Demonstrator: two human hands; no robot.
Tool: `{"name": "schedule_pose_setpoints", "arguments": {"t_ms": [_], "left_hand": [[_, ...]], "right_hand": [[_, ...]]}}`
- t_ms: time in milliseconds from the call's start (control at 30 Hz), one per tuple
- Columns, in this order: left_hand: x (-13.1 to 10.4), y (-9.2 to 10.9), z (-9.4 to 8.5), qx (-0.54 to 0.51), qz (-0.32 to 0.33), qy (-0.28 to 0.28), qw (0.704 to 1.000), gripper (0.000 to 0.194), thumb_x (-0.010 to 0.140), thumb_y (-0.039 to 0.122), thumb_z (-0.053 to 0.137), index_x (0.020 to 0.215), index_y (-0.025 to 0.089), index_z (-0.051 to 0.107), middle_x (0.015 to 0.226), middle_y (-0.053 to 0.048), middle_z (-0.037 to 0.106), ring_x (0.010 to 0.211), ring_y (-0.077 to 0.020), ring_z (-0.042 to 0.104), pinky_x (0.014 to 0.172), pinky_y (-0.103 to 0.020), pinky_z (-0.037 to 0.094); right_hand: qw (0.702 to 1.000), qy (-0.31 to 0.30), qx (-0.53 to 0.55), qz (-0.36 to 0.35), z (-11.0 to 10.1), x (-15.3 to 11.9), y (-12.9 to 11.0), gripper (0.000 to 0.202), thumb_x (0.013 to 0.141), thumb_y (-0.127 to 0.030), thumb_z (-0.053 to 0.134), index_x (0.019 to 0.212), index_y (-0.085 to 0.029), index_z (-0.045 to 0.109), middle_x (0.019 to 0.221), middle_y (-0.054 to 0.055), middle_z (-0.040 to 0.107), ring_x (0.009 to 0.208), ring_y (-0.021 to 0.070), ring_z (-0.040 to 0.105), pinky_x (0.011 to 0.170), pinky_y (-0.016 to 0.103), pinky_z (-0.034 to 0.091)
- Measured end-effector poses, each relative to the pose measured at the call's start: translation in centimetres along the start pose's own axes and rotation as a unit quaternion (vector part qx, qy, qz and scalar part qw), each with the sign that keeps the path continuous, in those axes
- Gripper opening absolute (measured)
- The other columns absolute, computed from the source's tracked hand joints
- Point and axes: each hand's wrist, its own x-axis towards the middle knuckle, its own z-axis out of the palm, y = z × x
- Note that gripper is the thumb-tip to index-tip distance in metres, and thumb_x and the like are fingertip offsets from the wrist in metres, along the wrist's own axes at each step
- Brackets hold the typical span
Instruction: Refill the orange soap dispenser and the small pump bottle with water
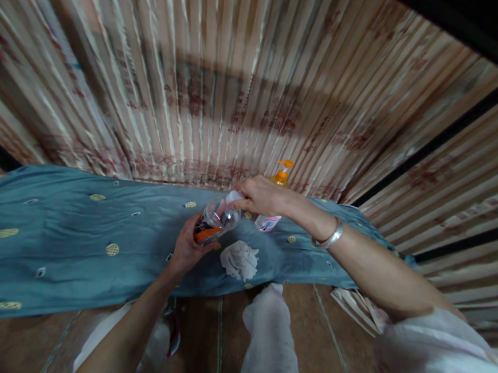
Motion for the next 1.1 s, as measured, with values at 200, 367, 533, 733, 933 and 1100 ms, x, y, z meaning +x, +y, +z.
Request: {"name": "schedule_pose_setpoints", "arguments": {"t_ms": [200,367,533,733,933,1100], "left_hand": [[0.0,-0.2,0.1,-0.012,-0.001,-0.001,1.0,0.085,0.069,0.028,0.1,0.144,0.025,0.06,0.14,-0.012,0.079,0.129,-0.0365,0.078,0.116,-0.055,0.064],[0.0,-0.2,0.2,-0.008,-0.003,-0.006,1.0,0.085,0.07,0.029,0.099,0.146,0.025,0.06,0.14,-0.011,0.079,0.129,-0.0366,0.078,0.116,-0.055,0.064],[0.1,-0.3,0.3,-0.003,0.015,-0.003,1.0,0.085,0.071,0.03,0.099,0.147,0.024,0.06,0.14,-0.013,0.079,0.129,-0.0366,0.078,0.115,-0.055,0.065],[0.1,-0.3,0.4,0.018,0.034,0.007,0.999,0.085,0.072,0.027,0.1,0.147,0.024,0.06,0.138,-0.012,0.08,0.125,-0.0354,0.08,0.111,-0.053,0.067],[0.0,-0.4,0.4,0.022,0.038,0.009,0.999,0.085,0.072,0.029,0.1,0.147,0.024,0.059,0.138,-0.012,0.08,0.123,-0.0353,0.08,0.11,-0.053,0.067],[-0.1,-0.6,0.5,0.021,0.042,0.021,0.999,0.088,0.072,0.031,0.102,0.149,0.025,0.059,0.138,-0.011,0.08,0.124,-0.0347,0.08,0.111,-0.051,0.067]], "right_hand": [[1.0,-0.001,0.001,-0.003,-0.2,-0.1,0.0,0.007,0.101,-0.027,0.078,0.097,-0.021,0.078,0.076,0.001,0.073,0.07,0.0176,0.065,0.069,0.03,0.038],[0.999,-0.002,0.033,-0.02,-0.1,-0.3,0.3,0.024,0.092,-0.017,0.082,0.115,-0.023,0.08,0.083,0.0,0.079,0.077,0.0199,0.072,0.074,0.03,0.045],[1.0,0.007,0.024,0.002,-0.3,-0.2,0.1,0.046,0.09,-0.025,0.088,0.135,-0.021,0.077,0.096,0.005,0.083,0.093,0.0268,0.078,0.079,0.032,0.049],[0.997,-0.044,-0.061,0.005,-1.2,-0.1,-1.1,0.018,0.106,-0.03,0.073,0.112,-0.014,0.079,0.088,0.007,0.079,0.078,0.0192,0.069,0.073,0.029,0.041],[0.993,-0.054,-0.1,0.021,-1.5,-0.1,-1.6,0.027,0.112,-0.036,0.066,0.108,-0.012,0.078,0.09,0.01,0.079,0.079,0.02,0.069,0.071,0.03,0.039],[0.997,-0.04,-0.071,0.014,-1.6,-0.1,-1.6,0.052,0.101,-0.035,0.084,0.146,-0.014,0.07,0.107,0.009,0.084,0.095,0.0229,0.077,0.08,0.028,0.045]]}}
